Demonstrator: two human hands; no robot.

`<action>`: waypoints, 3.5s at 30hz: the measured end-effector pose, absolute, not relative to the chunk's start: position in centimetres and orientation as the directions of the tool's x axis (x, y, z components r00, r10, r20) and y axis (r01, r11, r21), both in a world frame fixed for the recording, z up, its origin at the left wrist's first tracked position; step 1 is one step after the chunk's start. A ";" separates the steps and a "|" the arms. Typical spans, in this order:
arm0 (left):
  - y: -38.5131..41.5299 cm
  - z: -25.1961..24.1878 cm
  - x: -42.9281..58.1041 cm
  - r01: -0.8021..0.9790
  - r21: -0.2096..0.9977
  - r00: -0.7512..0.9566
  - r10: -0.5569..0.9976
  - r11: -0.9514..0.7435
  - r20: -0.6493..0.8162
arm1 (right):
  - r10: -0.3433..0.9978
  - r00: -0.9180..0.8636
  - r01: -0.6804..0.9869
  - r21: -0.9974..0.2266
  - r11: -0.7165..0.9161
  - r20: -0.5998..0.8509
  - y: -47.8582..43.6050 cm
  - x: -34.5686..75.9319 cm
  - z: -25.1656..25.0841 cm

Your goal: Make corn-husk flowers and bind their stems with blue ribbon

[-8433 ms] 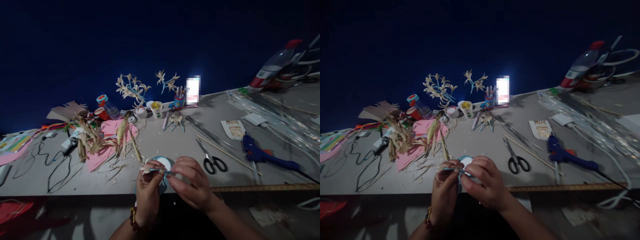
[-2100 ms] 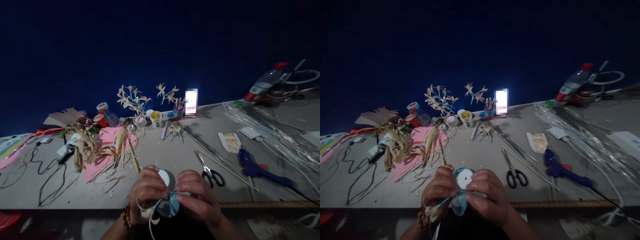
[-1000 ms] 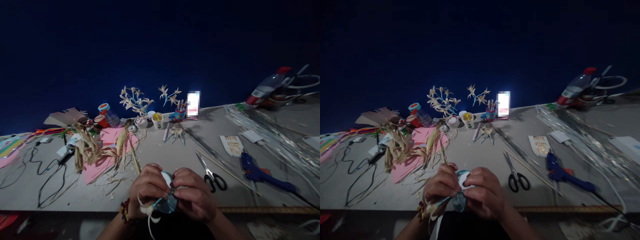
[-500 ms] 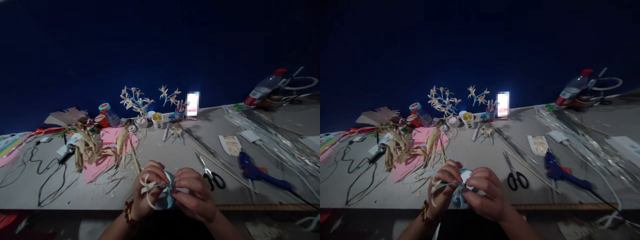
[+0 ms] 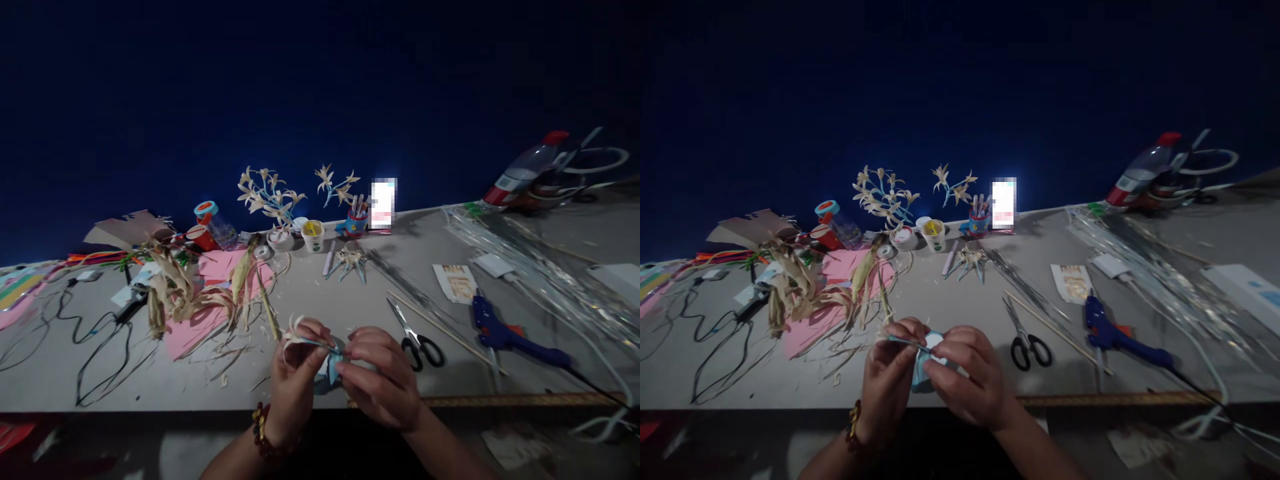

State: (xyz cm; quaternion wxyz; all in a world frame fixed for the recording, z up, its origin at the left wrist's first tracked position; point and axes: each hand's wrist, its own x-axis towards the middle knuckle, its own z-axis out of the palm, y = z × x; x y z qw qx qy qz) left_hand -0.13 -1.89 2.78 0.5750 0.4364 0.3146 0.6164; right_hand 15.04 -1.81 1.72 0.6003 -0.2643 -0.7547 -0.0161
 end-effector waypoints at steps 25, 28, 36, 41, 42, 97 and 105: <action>-1.4 2.4 0.2 -0.392 0.919 0.108 0.994 0.028 0.016 | 0.974 -0.223 -0.257 -0.966 -0.023 0.036 -1.3 15.4 2.3; -1.3 2.3 0.3 -0.408 0.909 0.114 0.993 0.081 -0.038 | 0.969 -0.248 -0.264 -0.962 -0.073 -0.006 -1.2 15.6 2.1; -1.1 1.4 0.4 -0.415 0.875 0.260 0.954 0.250 -0.150 | 0.947 -0.245 -0.352 -0.891 -0.287 -0.208 -1.4 15.9 1.6; -1.2 0.7 0.1 -0.382 0.872 0.338 0.925 0.306 -0.176 | 0.940 -0.221 -0.386 -0.862 -0.328 -0.259 -1.8 16.0 0.6; -1.2 0.6 0.0 -0.348 0.890 0.345 0.923 0.295 -0.172 | 0.943 -0.206 -0.383 -0.865 -0.324 -0.262 -1.9 16.0 0.4; 0.6 0.0 3.6 -0.783 0.568 -0.033 0.894 0.255 -0.447 | 0.997 0.035 0.462 -0.884 -0.072 -0.063 -7.3 20.6 -4.3; -0.1 0.1 3.9 -0.787 0.573 -0.045 0.904 0.230 -0.424 | 0.997 -0.030 0.358 -0.932 -0.060 -0.076 -6.1 18.4 -4.1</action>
